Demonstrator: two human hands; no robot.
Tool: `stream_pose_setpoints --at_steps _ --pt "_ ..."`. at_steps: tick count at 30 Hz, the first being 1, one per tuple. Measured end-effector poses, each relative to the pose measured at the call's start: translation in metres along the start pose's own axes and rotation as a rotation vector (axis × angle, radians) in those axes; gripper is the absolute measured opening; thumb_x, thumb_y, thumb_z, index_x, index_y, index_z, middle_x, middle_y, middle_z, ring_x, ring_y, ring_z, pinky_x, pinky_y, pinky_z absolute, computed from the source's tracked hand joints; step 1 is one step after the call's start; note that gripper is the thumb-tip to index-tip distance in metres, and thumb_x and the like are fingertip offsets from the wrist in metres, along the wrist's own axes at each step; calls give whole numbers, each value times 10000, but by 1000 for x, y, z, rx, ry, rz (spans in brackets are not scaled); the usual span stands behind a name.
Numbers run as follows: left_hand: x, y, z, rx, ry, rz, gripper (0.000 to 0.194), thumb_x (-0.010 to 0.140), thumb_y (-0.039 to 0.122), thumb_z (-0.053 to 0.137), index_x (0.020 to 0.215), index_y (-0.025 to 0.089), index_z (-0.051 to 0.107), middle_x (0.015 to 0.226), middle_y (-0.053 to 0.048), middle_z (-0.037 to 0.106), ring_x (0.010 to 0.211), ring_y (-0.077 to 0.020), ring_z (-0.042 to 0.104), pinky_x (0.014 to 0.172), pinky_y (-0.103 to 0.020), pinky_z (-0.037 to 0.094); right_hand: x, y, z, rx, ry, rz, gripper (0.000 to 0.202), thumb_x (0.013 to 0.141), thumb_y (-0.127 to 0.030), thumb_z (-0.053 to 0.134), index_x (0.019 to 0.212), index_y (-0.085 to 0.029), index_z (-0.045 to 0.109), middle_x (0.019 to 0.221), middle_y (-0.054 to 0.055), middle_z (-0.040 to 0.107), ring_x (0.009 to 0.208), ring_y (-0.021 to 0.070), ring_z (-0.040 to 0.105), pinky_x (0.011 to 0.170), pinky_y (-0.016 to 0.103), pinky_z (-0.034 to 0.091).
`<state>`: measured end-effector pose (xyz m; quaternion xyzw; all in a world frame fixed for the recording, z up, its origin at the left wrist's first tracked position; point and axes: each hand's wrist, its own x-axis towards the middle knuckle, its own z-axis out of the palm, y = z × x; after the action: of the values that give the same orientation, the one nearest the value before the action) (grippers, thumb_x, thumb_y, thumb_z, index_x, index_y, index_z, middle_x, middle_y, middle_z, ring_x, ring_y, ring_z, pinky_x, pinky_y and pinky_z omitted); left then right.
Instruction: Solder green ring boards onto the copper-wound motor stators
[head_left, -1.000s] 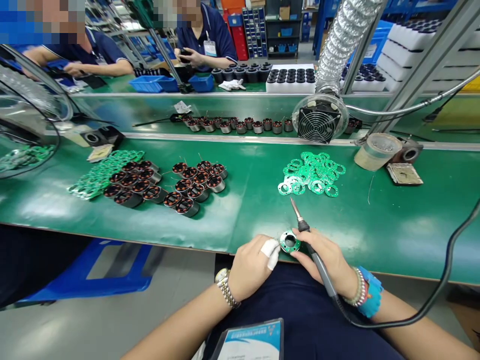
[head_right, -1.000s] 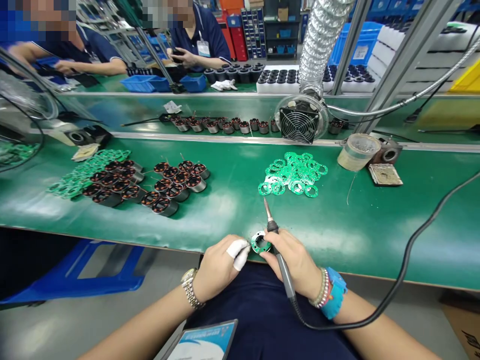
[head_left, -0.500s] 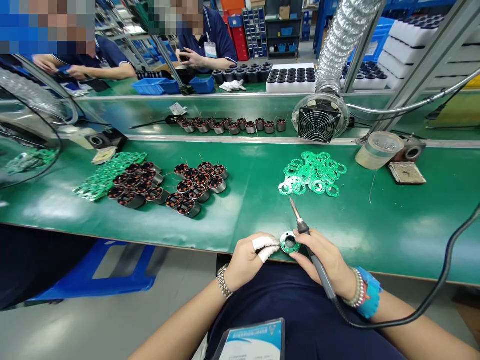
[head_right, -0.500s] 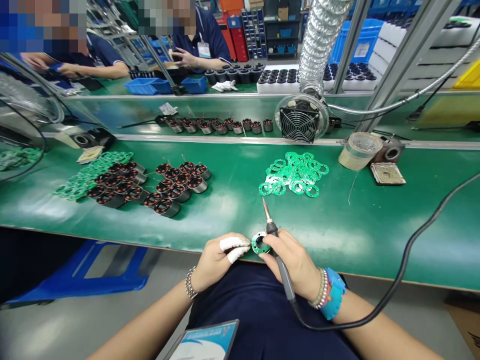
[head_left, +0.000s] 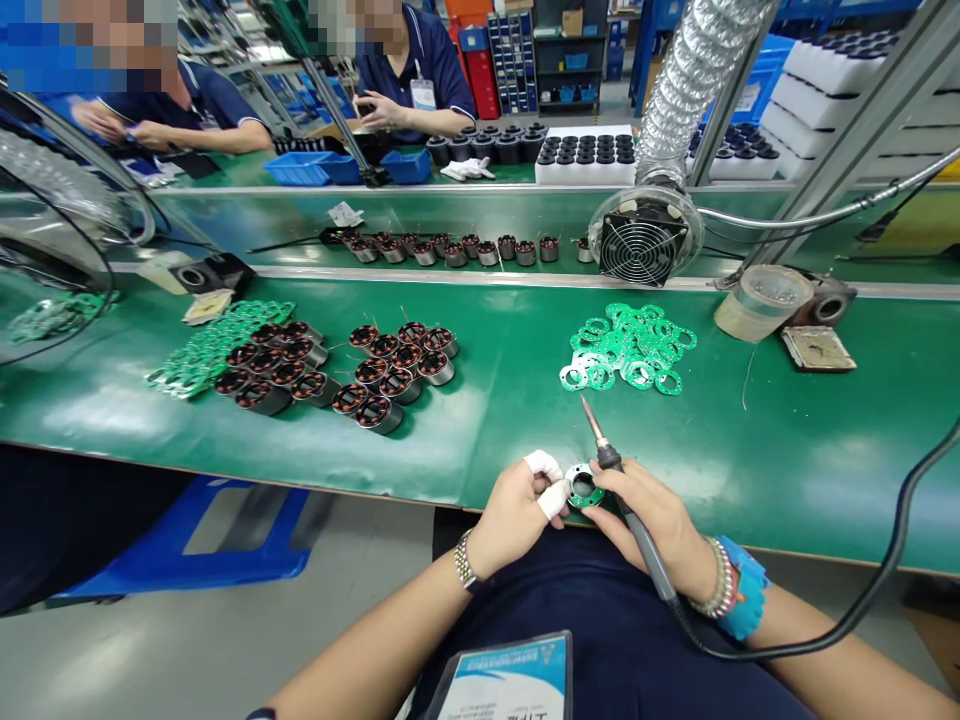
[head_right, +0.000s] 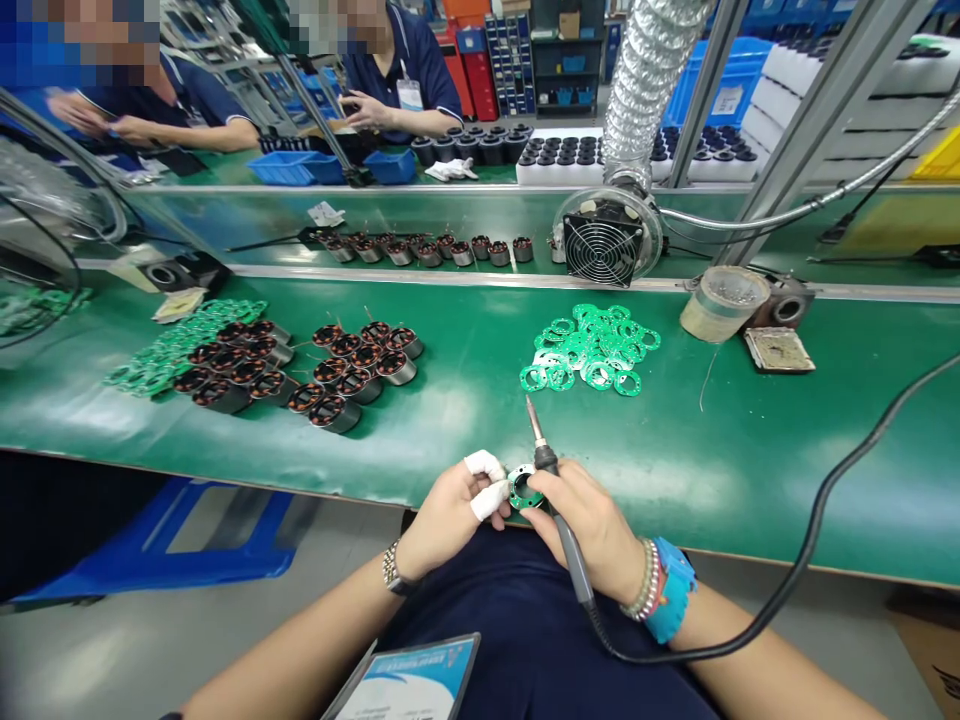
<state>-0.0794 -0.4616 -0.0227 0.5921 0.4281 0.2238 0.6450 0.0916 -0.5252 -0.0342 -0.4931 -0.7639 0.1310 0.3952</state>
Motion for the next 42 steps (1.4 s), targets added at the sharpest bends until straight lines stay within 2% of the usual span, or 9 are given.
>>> stream_pose_setpoints --at_steps 6,9,12,15,22,26,30,37,42 --pt "-4 -4 13 -176 99 33 245 810 329 525 964 191 394 694 61 470 466 -54 526 431 -176 458 2 -1 -1 13 3 8 274 835 -174 548 1100 -206 487 961 87 595 892 202 585 780 343 517" --pt "-4 -3 4 -292 45 -27 312 814 339 531 1050 185 398 712 48 486 510 -70 555 466 -196 482 3 -2 -2 17 -5 24 267 837 -174 546 1095 -206 485 952 84 591 875 197 584 759 328 514" --pt "-4 0 -10 -355 61 -75 312 813 341 543 1046 170 426 749 18 529 601 -94 582 518 -216 507 3 -2 -2 21 -8 35 254 835 -184 551 1081 -201 493 939 83 590 858 196 588 755 324 512" --pt "-3 1 -16 -290 65 -48 318 772 311 607 1014 163 462 754 18 524 621 -89 570 528 -204 500 3 -2 -2 22 0 45 250 835 -193 550 1080 -204 501 924 77 593 831 190 593 735 317 515" --pt "6 0 -7 -187 40 -59 323 751 306 620 1000 169 467 719 35 497 549 -72 538 428 -155 439 2 -3 -1 30 6 45 252 834 -184 546 1080 -207 499 942 83 591 848 195 594 739 324 518" --pt "6 1 -14 -263 22 -11 348 737 303 633 1025 170 490 807 4 535 626 -93 568 538 -221 501 1 -2 -1 54 -4 64 265 835 -170 546 1092 -208 492 986 92 589 889 199 592 770 331 513" --pt "-1 2 -17 -108 -4 20 197 747 275 623 881 145 559 721 -2 573 655 -107 566 615 -235 491 2 0 -2 81 -6 72 293 829 -177 563 1111 -207 486 1002 84 599 905 192 595 793 324 509" --pt "-5 10 -8 37 12 -114 188 748 322 590 765 136 572 580 11 560 474 -88 506 469 -205 444 3 -1 -3 81 -9 69 286 827 -168 562 1101 -206 490 998 82 598 889 189 595 777 317 511" --pt "-4 14 -5 101 38 -97 153 744 285 564 738 133 551 573 16 534 466 -79 481 455 -193 426 3 -1 -3 78 -13 60 268 837 -165 546 1097 -199 492 957 81 588 845 183 585 744 315 508"
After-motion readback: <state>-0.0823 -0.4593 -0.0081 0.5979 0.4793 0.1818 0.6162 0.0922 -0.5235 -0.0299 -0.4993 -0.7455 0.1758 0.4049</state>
